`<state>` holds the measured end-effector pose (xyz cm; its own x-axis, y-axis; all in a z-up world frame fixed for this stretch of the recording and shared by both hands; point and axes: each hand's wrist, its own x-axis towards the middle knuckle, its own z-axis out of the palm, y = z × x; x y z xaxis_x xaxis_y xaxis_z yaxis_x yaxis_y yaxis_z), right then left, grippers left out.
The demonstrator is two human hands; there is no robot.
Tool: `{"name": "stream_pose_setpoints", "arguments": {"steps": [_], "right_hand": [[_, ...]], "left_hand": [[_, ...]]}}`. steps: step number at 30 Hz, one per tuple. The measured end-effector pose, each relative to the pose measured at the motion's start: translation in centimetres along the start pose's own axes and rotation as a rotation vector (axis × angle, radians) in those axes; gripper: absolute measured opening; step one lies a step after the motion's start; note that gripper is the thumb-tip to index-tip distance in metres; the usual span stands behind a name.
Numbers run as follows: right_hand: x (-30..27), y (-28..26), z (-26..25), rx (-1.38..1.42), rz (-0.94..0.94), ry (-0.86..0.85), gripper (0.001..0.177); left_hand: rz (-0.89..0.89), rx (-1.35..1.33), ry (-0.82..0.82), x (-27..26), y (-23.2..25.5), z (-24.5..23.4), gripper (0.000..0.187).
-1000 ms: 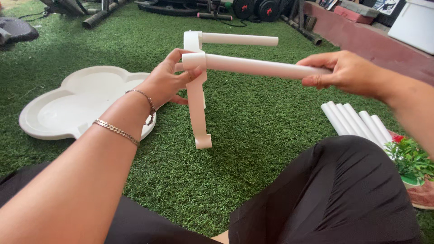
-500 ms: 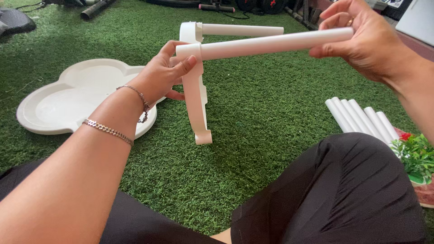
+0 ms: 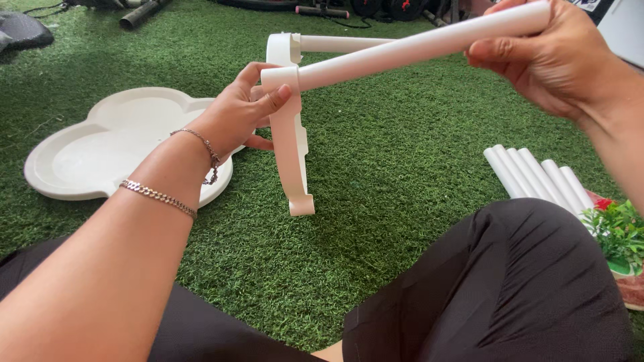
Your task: The person assembles a small white plastic stool by inserting cylindrical legs into the base. They handle multiple leg pieces and the base, aligning and pushing each leg into place by hand.
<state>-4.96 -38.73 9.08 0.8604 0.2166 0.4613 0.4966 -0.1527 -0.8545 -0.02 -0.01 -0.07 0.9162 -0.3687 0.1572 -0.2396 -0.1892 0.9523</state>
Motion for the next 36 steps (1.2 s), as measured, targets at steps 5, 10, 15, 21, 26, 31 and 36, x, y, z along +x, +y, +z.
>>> {"name": "stream_pose_setpoints", "arguments": {"steps": [5,10,15,21,26,31,36], "right_hand": [[-0.4,-1.4,0.8,-0.008,-0.044,0.015,0.01],[-0.4,-1.7,0.8,-0.019,-0.065,0.005,0.007],[-0.4,-1.6,0.4,-0.283,0.032,-0.067,0.024],[-0.2,-0.1,1.2,-1.21,0.02,-0.221,0.04],[0.5,1.0,0.1,-1.093,0.053,-0.32,0.041],[2.8,2.5,-1.5,-0.56,0.459,-0.46,0.044],[4.7,2.8,-0.5,-0.395,0.617,-0.584,0.05]], "left_hand": [[0.007,0.0,-0.012,0.2,0.0,0.1,0.067],[0.009,-0.005,-0.016,0.2,-0.1,0.0,0.068],[-0.015,0.011,0.013,-0.1,0.1,-0.5,0.069],[-0.03,0.042,0.022,-0.3,0.4,-0.8,0.068],[-0.019,0.06,-0.038,0.0,0.3,-1.3,0.068],[0.0,0.077,-0.091,0.2,0.2,-1.8,0.068],[-0.015,0.088,-0.057,0.3,-0.2,-1.9,0.068]]}}
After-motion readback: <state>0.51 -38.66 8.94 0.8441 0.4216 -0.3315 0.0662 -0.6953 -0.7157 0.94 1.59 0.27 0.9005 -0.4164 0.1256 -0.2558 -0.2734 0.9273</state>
